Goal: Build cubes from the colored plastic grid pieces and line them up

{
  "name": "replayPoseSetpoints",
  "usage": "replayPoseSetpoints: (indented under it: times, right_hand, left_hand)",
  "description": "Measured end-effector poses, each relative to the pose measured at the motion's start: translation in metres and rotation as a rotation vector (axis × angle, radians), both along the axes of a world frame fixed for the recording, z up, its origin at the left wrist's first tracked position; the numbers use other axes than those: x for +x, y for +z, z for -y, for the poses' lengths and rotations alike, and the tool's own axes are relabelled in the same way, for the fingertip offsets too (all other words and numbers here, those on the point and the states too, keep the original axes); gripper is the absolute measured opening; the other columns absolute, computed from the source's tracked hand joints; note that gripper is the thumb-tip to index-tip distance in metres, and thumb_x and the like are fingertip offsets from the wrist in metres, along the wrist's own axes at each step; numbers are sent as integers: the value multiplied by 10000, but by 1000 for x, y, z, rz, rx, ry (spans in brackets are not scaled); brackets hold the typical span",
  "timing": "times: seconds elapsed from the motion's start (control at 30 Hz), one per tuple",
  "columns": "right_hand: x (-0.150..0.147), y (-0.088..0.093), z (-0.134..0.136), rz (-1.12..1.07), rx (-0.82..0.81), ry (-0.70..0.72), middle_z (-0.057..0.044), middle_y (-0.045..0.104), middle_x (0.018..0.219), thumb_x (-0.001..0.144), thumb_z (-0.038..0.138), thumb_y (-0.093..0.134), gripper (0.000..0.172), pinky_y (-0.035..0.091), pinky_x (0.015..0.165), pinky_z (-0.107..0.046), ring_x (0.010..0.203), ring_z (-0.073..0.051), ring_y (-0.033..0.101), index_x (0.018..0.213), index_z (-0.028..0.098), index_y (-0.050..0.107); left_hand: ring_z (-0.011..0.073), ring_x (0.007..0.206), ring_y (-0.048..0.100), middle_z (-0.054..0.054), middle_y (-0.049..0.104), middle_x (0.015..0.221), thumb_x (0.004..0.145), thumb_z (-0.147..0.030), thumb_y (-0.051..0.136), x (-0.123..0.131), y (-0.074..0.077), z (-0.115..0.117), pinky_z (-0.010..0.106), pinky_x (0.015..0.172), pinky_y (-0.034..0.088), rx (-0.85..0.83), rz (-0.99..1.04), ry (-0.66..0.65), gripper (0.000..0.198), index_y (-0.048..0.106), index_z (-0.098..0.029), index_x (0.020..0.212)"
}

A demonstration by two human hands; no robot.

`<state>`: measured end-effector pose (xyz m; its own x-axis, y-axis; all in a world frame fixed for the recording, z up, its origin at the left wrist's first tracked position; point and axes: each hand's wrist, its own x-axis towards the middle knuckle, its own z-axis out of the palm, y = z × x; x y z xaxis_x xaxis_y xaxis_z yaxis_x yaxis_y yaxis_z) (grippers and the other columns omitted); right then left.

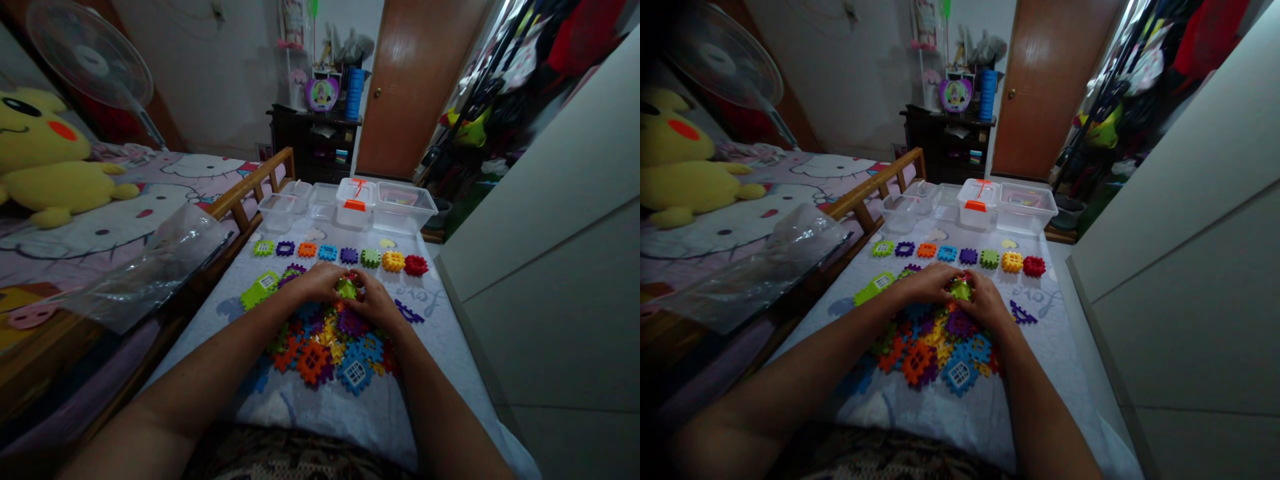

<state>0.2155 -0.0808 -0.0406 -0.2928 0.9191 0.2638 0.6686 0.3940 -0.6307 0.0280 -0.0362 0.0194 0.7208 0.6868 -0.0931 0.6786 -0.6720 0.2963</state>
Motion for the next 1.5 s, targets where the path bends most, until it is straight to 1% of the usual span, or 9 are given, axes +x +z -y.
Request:
replayPoseSetpoints:
  times: [0.13, 0.37, 0.53, 0.63, 0.8, 0.97, 1.1, 1.33, 1.5]
  right_hand:
    - [0, 1, 0, 16, -24, -3, -93, 686, 1089, 723, 268, 733, 602, 500, 900, -412, 999, -247, 641, 1285, 204, 525]
    - [1, 2, 2, 38, -17, 4, -108, 685, 1089, 727, 287, 710, 624, 506, 889, -420, 998, -262, 640, 1308, 184, 506]
    - [0, 1, 4, 2, 82, -26, -135, 649, 1117, 704, 293, 704, 824, 506, 922, -470, 1009, -288, 625, 1443, 163, 363]
    - [-1, 3, 6, 3, 121, 3, -146, 624, 1164, 713, 245, 674, 910, 495, 959, -492, 1061, -301, 608, 1513, 170, 247]
    - [-1, 8, 11, -19, 153, 11, -137, 609, 1185, 722, 183, 631, 955, 493, 971, -495, 1079, -295, 595, 1551, 188, 157]
    - [1, 6, 12, -82, 151, 14, -123, 606, 1173, 748, 228, 670, 962, 509, 946, -473, 1037, -269, 599, 1556, 198, 149]
    - [11, 7, 10, -138, 158, -70, -126, 588, 1220, 798, 310, 677, 919, 537, 864, -448, 985, -247, 600, 1550, 232, 155]
    - [28, 6, 4, -192, 200, -241, -133, 626, 1156, 831, 335, 614, 796, 552, 738, -419, 872, -234, 617, 1519, 218, 231]
    - [27, -1, 1, -197, 164, -229, -119, 661, 1079, 832, 330, 593, 749, 551, 704, -402, 810, -223, 626, 1501, 201, 281]
  left_hand:
    - [265, 1055, 658, 88, 727, 1118, 736, -291, 702, 0, -1, -1, 331, 885, 491, 4, -21, -7, 458, 653, -203, 1183]
    - [285, 1059, 646, 103, 724, 1065, 740, -309, 704, 2, 10, 6, 372, 919, 477, 72, -41, 3, 378, 692, -179, 1094]
    - [302, 1101, 607, 123, 677, 1150, 728, -322, 733, 5, 12, 13, 405, 949, 451, 180, -60, -33, 488, 641, -176, 1185]
    - [311, 1095, 601, 135, 677, 1122, 753, -318, 716, 13, 14, 17, 418, 939, 439, 234, -92, -50, 415, 650, -158, 1131]
    - [307, 1051, 622, 134, 712, 1048, 796, -304, 685, 25, 19, 24, 444, 961, 408, 255, -159, -11, 282, 670, -168, 1042]
    - [319, 1062, 618, 145, 711, 1061, 774, -347, 709, 21, 22, 25, 457, 966, 410, 246, -136, -7, 318, 674, -171, 1036]
    - [315, 1075, 612, 138, 702, 1076, 740, -297, 700, -8, 24, 13, 449, 992, 407, 268, -81, 58, 330, 668, -166, 1041]
    - [306, 1172, 588, 126, 654, 1246, 731, -273, 662, -118, 25, -34, 395, 1014, 427, 272, -148, 440, 514, 611, -169, 1232]
    - [297, 1164, 595, 125, 624, 1281, 673, -265, 713, -171, 16, -70, 328, 961, 458, 184, -239, 553, 585, 602, -165, 1238]
